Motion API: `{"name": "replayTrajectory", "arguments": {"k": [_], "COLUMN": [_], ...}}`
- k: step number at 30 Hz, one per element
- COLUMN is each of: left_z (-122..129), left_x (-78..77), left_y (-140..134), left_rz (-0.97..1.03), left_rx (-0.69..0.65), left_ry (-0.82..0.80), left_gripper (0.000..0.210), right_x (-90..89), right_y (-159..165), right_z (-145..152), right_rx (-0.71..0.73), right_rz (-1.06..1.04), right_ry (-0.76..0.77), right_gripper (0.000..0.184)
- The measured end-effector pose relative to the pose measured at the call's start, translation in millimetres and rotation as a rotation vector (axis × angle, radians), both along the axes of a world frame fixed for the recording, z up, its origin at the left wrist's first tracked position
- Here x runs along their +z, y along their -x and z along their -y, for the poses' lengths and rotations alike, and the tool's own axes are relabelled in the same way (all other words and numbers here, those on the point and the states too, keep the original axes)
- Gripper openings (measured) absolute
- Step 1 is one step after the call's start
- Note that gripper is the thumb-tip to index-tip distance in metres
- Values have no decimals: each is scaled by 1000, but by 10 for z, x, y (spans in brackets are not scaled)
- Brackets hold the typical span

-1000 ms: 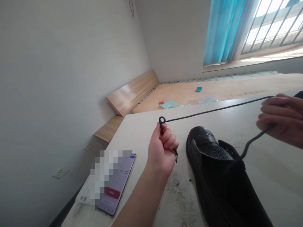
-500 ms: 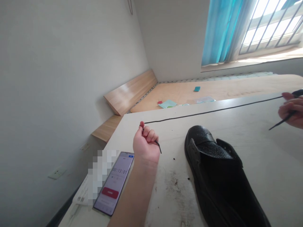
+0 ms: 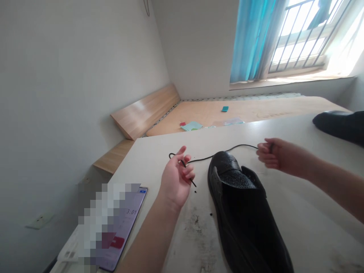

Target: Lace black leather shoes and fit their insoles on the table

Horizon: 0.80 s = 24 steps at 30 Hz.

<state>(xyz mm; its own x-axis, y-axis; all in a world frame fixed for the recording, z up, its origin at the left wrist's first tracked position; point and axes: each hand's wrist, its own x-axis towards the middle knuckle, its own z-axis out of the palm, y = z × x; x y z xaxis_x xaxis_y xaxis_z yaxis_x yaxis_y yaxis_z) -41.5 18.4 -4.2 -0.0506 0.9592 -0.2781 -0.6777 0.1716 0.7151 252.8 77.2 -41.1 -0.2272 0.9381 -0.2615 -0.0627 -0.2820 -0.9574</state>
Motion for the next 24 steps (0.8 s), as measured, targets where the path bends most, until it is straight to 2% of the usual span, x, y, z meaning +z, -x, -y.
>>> {"name": "replayTrajectory", "arguments": {"k": [3, 5, 8, 10, 15, 20, 24], "left_z": [89, 168, 281, 327, 343, 338, 354], "left_x": [-81, -112, -112, -97, -80, -56, 2], "left_y": [-175, -257, -307, -303, -251, -216, -214], "left_rz": [-165, -504, -1152, -1388, -1559, -1636, -1713], "left_rx": [-154, -213, -264, -298, -348, -325, -416], "left_ry": [-48, -245, -663, -808, -897, -931, -943], "left_gripper": [23, 15, 7, 10, 19, 9, 44], "right_x": [-64, -25, 101, 174, 209, 204, 225], "right_y": [224, 306, 365, 390, 443, 447, 432], "right_z": [116, 204, 329, 386, 431, 445, 439], "right_rx": [127, 152, 139, 146, 191, 255, 253], "right_rz": [67, 118, 186, 236, 290, 222, 158], "right_ry": [37, 20, -18, -35, 0, -24, -65], "right_gripper": [42, 42, 39, 41, 36, 34, 39]}}
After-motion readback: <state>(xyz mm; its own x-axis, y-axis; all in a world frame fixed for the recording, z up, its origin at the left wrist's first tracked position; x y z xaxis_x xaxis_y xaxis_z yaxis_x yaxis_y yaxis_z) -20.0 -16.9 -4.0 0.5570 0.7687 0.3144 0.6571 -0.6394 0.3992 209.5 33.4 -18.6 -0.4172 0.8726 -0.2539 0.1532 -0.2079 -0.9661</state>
